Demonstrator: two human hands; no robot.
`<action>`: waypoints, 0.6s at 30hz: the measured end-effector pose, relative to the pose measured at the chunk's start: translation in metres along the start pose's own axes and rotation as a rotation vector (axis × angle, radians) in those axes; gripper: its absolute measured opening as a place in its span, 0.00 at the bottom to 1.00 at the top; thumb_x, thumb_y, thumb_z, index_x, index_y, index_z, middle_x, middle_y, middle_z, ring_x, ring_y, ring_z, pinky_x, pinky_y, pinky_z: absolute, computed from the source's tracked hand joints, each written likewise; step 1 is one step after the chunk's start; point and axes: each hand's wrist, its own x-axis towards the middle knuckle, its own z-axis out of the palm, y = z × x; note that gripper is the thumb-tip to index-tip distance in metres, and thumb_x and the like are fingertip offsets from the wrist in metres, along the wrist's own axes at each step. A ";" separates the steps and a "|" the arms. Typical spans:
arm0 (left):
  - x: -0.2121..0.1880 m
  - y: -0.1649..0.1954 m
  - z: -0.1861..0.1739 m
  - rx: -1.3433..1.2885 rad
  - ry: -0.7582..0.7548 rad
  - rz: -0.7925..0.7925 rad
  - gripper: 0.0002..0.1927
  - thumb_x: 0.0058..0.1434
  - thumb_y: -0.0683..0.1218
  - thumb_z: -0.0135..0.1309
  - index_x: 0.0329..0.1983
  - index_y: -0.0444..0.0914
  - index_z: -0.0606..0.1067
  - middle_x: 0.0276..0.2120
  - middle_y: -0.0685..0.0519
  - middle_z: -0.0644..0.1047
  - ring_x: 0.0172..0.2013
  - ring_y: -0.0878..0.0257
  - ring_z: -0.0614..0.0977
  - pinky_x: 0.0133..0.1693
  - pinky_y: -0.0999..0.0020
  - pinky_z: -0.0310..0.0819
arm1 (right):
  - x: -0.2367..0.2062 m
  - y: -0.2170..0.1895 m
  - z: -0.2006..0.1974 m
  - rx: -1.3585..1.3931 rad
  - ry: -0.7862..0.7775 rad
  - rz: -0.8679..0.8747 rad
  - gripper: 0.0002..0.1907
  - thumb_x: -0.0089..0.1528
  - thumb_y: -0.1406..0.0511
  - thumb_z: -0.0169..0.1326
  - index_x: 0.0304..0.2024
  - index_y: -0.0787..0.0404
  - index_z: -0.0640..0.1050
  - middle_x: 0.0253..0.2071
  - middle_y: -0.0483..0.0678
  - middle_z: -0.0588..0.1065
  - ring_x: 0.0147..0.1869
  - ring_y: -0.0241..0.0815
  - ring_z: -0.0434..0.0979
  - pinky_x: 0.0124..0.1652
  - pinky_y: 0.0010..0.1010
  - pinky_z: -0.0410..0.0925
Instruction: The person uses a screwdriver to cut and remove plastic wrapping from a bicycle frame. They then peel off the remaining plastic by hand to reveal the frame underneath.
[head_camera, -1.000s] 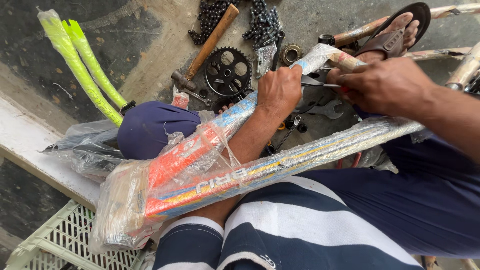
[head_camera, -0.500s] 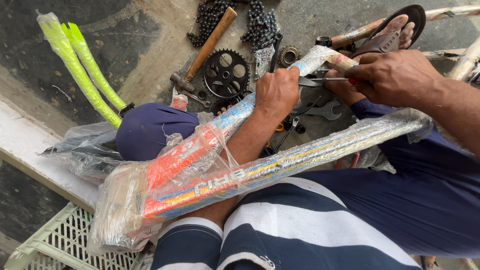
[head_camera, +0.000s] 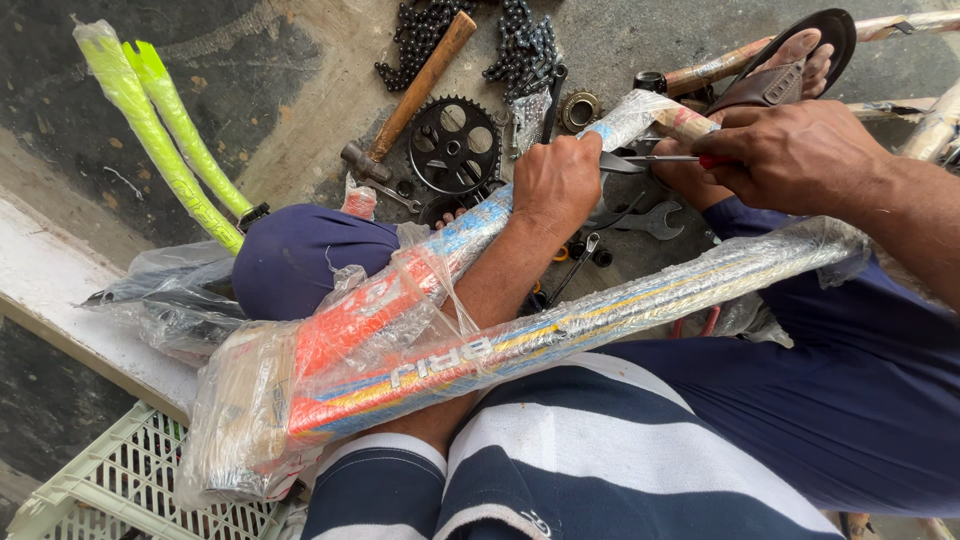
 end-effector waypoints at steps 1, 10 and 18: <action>0.000 0.000 0.000 0.000 0.011 0.007 0.08 0.64 0.42 0.51 0.35 0.36 0.80 0.20 0.46 0.79 0.22 0.57 0.85 0.20 0.60 0.79 | 0.000 0.000 0.000 -0.006 -0.010 0.008 0.19 0.65 0.50 0.52 0.56 0.41 0.80 0.52 0.39 0.79 0.41 0.41 0.84 0.34 0.34 0.77; 0.001 0.000 -0.001 -0.016 0.019 0.016 0.08 0.65 0.43 0.52 0.36 0.35 0.80 0.18 0.46 0.78 0.20 0.58 0.84 0.18 0.61 0.78 | 0.001 0.000 0.002 0.028 -0.040 0.032 0.18 0.66 0.50 0.51 0.55 0.42 0.80 0.52 0.38 0.79 0.40 0.42 0.84 0.33 0.35 0.77; 0.002 0.002 -0.003 -0.010 0.017 0.019 0.08 0.65 0.43 0.51 0.35 0.36 0.79 0.18 0.47 0.78 0.20 0.58 0.84 0.18 0.61 0.78 | 0.001 0.004 0.006 0.037 -0.022 0.021 0.18 0.65 0.49 0.51 0.54 0.42 0.80 0.53 0.38 0.79 0.42 0.42 0.84 0.35 0.35 0.77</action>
